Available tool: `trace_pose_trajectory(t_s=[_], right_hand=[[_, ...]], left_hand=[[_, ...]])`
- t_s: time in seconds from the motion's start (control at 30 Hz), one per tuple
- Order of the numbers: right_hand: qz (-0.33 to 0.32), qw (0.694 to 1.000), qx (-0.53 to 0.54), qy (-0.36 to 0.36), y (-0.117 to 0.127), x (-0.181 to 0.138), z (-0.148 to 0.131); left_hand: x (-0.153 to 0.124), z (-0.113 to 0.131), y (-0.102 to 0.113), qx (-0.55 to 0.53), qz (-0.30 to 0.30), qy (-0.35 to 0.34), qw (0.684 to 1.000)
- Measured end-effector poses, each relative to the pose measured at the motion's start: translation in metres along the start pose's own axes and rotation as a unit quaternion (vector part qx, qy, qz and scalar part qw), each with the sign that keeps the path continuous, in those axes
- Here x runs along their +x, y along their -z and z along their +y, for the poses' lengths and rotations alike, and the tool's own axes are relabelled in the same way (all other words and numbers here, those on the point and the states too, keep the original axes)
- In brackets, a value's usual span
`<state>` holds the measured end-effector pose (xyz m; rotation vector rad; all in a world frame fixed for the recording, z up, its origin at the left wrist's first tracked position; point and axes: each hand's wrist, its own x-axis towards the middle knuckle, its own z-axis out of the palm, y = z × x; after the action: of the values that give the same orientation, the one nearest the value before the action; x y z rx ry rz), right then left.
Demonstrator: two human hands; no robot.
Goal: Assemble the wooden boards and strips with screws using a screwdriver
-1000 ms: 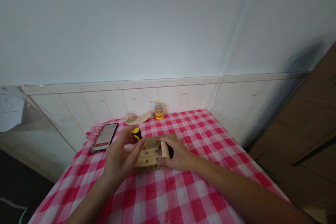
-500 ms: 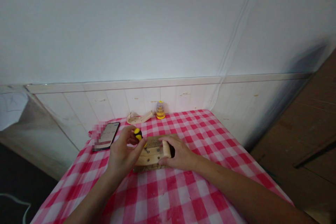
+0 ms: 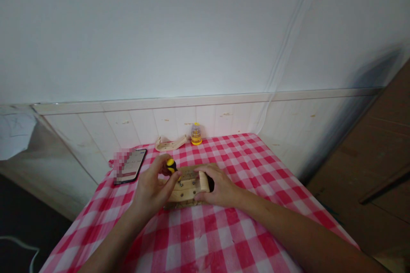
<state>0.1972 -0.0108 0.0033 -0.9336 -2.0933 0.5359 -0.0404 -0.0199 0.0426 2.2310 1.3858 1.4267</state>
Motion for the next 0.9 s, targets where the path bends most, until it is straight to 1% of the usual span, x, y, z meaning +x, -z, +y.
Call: trace_pose_trajectory(t_s=[0.13,0.23,0.33,0.4,0.53,0.6,0.67,0.8,0.9], right_hand=[[-0.001,1.0,0.002,0.002,0.0,0.0,0.001],[-0.001,1.0,0.002,0.002,0.0,0.0,0.001],[-0.002,1.0,0.004,0.01,-0.001,0.0,0.003],[0.002,1.0,0.007,0.018,-0.001,0.0,0.004],[0.0,1.0,0.005,0.021,-0.002,0.001,0.005],[-0.003,1.0,0.003,0.018,-0.002,0.001,0.004],[-0.005,1.0,0.004,0.021,-0.001,0.001,0.003],[-0.001,1.0,0.003,0.026,-0.002,-0.004,0.003],[0.019,1.0,0.005,-0.001,-0.003,-0.008,0.005]], left_hand=[[0.0,0.001,0.002,0.007,-0.005,-0.002,1.0],[0.002,0.003,0.003,-0.001,-0.014,0.021,1.0],[0.007,0.012,0.008,0.006,-0.047,0.05,0.998],[0.012,0.021,0.012,0.006,-0.064,0.055,0.996],[0.023,0.038,0.014,-0.042,-0.03,0.049,0.997],[0.025,0.04,0.01,-0.054,-0.032,0.046,0.997],[0.022,0.036,0.005,-0.052,-0.015,0.056,0.997],[0.011,0.022,-0.002,-0.053,0.084,0.091,0.991],[0.007,0.017,-0.001,-0.059,0.137,0.105,0.983]])
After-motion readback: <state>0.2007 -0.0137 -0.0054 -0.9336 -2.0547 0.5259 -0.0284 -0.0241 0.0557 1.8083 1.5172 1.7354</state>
